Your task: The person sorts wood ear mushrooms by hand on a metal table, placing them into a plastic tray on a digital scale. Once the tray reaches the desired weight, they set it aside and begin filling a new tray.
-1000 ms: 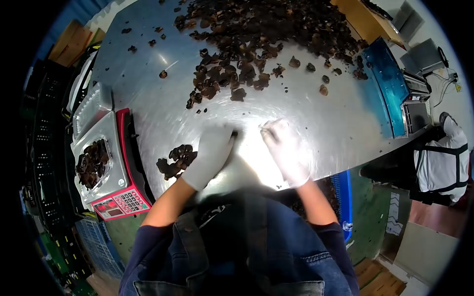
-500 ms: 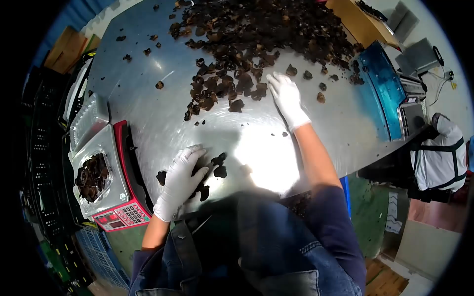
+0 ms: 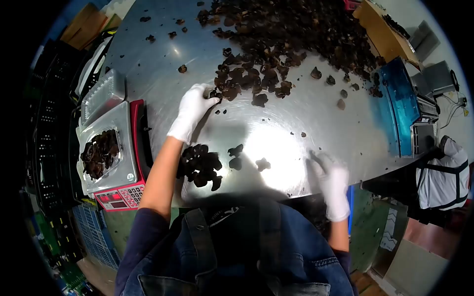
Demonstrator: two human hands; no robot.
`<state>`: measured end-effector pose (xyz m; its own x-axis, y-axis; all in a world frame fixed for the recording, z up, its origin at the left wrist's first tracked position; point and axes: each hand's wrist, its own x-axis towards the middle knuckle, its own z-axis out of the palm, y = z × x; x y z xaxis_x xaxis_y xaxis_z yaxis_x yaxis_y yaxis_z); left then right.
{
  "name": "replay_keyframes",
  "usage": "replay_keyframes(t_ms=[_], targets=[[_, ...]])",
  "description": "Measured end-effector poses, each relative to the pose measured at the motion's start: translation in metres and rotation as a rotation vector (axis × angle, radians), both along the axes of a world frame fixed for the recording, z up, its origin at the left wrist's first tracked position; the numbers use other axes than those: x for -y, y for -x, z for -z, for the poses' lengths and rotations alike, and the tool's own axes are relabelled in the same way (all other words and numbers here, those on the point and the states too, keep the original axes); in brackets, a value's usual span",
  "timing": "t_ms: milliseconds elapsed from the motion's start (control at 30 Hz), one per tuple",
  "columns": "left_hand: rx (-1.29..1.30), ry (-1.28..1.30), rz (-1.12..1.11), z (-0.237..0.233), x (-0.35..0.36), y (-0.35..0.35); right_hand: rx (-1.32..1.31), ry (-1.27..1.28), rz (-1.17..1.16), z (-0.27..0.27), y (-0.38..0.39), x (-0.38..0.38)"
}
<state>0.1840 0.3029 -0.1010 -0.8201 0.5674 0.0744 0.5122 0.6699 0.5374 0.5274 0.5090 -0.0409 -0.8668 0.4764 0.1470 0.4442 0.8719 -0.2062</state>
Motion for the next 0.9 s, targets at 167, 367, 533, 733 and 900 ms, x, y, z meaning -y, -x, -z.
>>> replay_keyframes(t_ms=[167,367,533,733,900], targets=[[0.033,0.029,0.002,0.010,-0.009,0.019,-0.289,0.164,-0.198,0.040,0.149,0.017],[0.320,-0.702,-0.274,0.009,0.019,0.016,-0.193,0.128,-0.151,0.069,0.207,0.007],[0.425,-0.792,-0.232,0.000,0.039,-0.007,-0.517,0.546,-0.025,0.072,0.175,0.018],[0.177,0.067,-0.038,-0.016,0.066,-0.025,-0.220,0.736,-0.337,0.045,0.122,0.078],[-0.067,-0.040,-0.076,-0.005,0.023,-0.011,-0.351,0.455,-0.299,0.051,0.158,0.066]])
